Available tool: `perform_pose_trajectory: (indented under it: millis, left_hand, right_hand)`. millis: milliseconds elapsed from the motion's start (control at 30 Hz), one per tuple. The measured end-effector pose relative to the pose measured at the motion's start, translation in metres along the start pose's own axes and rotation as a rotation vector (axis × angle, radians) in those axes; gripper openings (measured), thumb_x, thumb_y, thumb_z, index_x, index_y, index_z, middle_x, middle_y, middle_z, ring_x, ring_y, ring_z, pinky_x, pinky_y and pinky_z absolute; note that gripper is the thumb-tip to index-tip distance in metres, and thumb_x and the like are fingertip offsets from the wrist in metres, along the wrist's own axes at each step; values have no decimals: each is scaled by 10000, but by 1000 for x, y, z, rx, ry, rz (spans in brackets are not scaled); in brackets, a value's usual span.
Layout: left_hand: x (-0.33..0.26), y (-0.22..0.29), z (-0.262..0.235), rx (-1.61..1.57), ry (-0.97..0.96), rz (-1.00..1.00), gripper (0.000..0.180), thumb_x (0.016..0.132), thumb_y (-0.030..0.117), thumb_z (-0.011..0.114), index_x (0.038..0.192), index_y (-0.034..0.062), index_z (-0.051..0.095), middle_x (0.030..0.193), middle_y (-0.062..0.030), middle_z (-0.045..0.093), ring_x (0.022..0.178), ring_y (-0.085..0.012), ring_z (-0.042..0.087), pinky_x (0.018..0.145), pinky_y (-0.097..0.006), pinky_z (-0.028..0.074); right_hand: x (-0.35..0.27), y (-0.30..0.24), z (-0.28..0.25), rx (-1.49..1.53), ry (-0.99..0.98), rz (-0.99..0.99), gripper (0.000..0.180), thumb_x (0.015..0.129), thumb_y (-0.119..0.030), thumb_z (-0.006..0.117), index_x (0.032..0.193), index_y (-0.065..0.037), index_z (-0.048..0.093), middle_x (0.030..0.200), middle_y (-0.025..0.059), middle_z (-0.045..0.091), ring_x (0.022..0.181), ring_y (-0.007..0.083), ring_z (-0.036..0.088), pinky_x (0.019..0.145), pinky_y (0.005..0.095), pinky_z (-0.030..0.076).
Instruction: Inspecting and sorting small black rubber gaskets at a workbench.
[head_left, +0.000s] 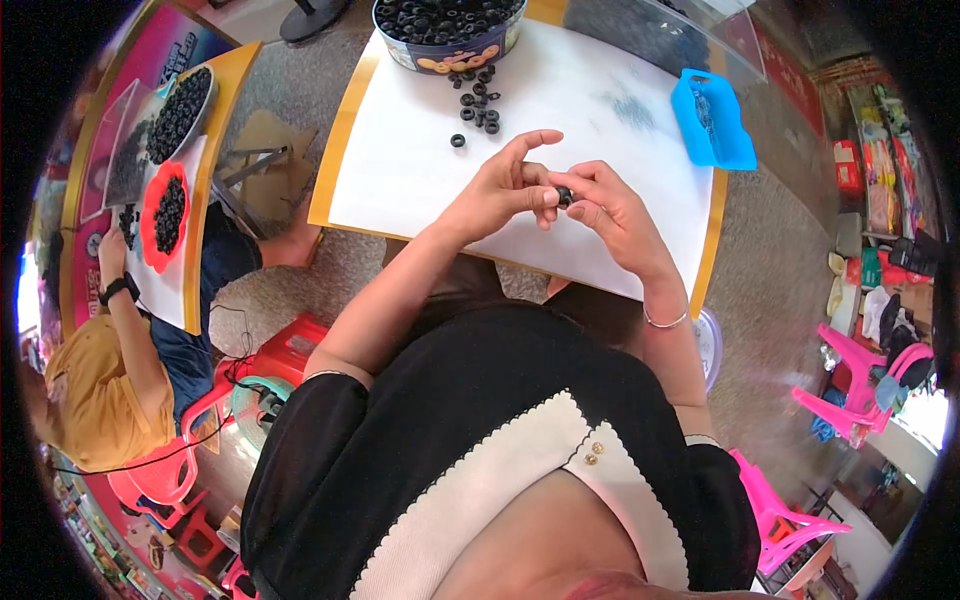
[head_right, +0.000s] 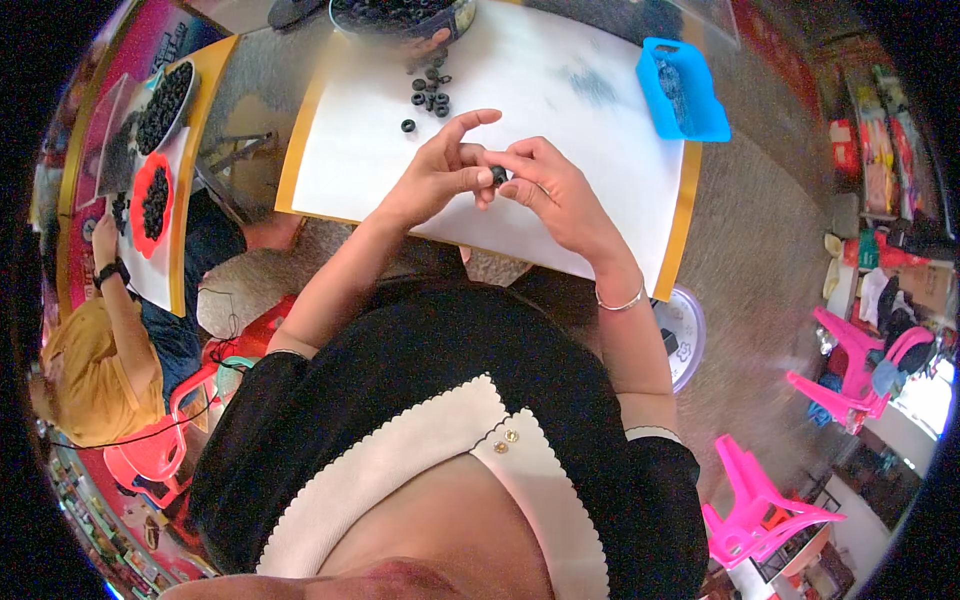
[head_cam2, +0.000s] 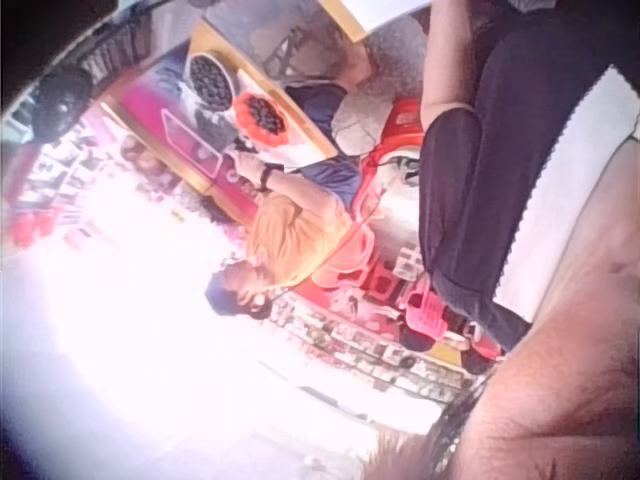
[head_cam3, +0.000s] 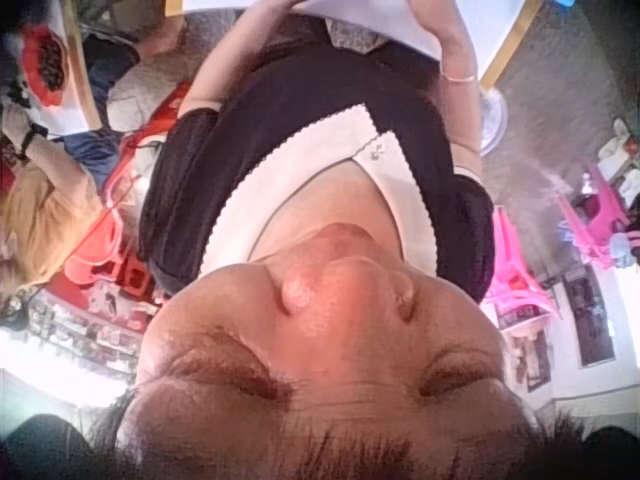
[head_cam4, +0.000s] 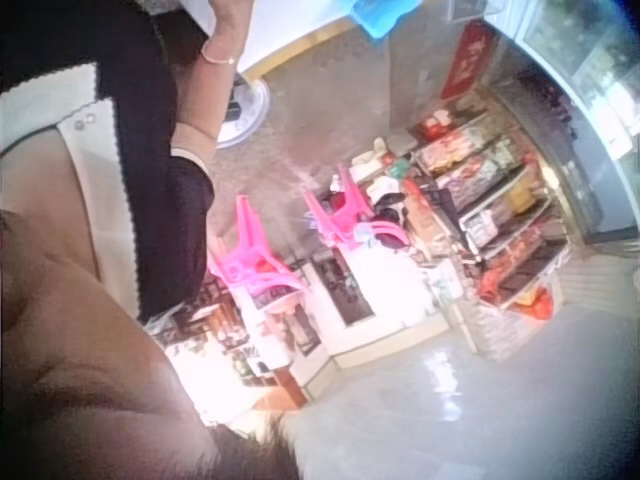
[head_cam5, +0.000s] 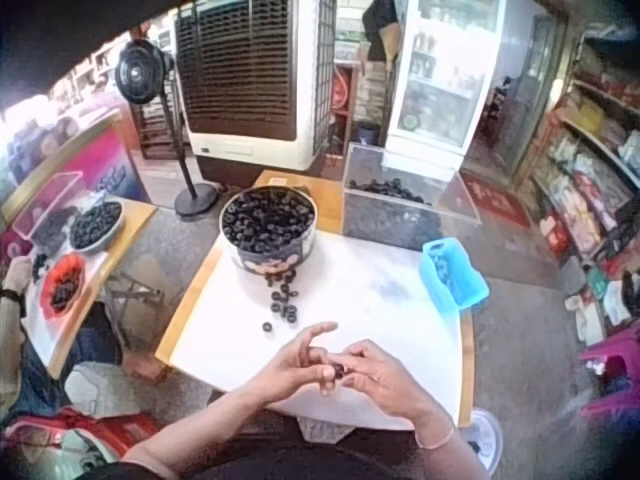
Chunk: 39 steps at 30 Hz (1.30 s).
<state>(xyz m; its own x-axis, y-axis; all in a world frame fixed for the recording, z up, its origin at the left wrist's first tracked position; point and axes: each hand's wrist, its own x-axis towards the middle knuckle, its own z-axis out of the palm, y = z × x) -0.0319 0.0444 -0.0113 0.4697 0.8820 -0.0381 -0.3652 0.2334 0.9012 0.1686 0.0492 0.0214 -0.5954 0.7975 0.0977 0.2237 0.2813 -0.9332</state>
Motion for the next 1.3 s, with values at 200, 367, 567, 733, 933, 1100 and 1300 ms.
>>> perform_pose_trajectory:
  millis: [200, 367, 567, 733, 933, 1100, 1300]
  left_hand:
    - [-9, 17, 20, -108, -80, 26, 719, 827, 73, 661, 1396, 8, 226, 843, -91, 621, 685, -164, 614, 586, -284, 522]
    - [-15, 16, 44, -363, -11, -36, 748, 807, 57, 678, 1394, -8, 220, 910, -115, 632, 689, -177, 609, 625, -277, 506]
    - [-20, 31, 50, -116, -77, -38, 713, 829, 41, 655, 1390, -4, 216, 882, -91, 606, 702, -144, 586, 658, -249, 476]
    - [-16, 42, 46, 31, -165, -77, 754, 806, 44, 677, 1411, 22, 227, 863, -75, 616, 718, -127, 599, 654, -245, 498]
    - [-13, 40, 57, -154, -182, -117, 754, 800, 75, 690, 1401, 12, 239, 888, -97, 615, 703, -138, 600, 618, -263, 532]
    - [-17, 35, 69, -273, -79, -124, 685, 825, 68, 672, 1370, -21, 267, 902, -89, 609, 713, -151, 587, 642, -256, 484]
    - [-23, 33, 75, -359, 10, -107, 595, 820, 29, 663, 1310, -19, 328, 885, -79, 610, 700, -137, 581, 635, -252, 477]
  right_hand:
    - [-21, -23, 17, -144, 183, -141, 254, 890, -108, 548, 1125, -31, 604, 1036, 87, 493, 950, 208, 509, 786, 274, 470]
    - [-30, -40, 9, -247, 224, -205, 249, 879, -92, 551, 1112, -19, 601, 1051, 104, 482, 929, 236, 502, 759, 290, 484]
    - [-39, -46, -4, -109, 68, -199, 288, 858, -54, 564, 1143, -21, 587, 1100, 104, 458, 988, 240, 469, 776, 291, 477]
    - [-45, -49, 2, -187, 108, -210, 269, 894, -105, 525, 1146, -27, 580, 1114, 109, 454, 981, 226, 469, 790, 305, 468]
    - [-51, -54, 1, -202, 160, -221, 288, 848, -24, 555, 1135, -9, 544, 1089, 118, 455, 965, 260, 455, 786, 301, 507]
    - [-52, -50, -3, -200, 188, -242, 268, 887, -111, 535, 1133, -4, 545, 1097, 125, 455, 983, 265, 463, 805, 314, 481]
    - [-50, -55, -3, -225, 175, -258, 287, 879, -92, 528, 1152, -6, 529, 1160, 139, 443, 1012, 290, 452, 829, 331, 472]
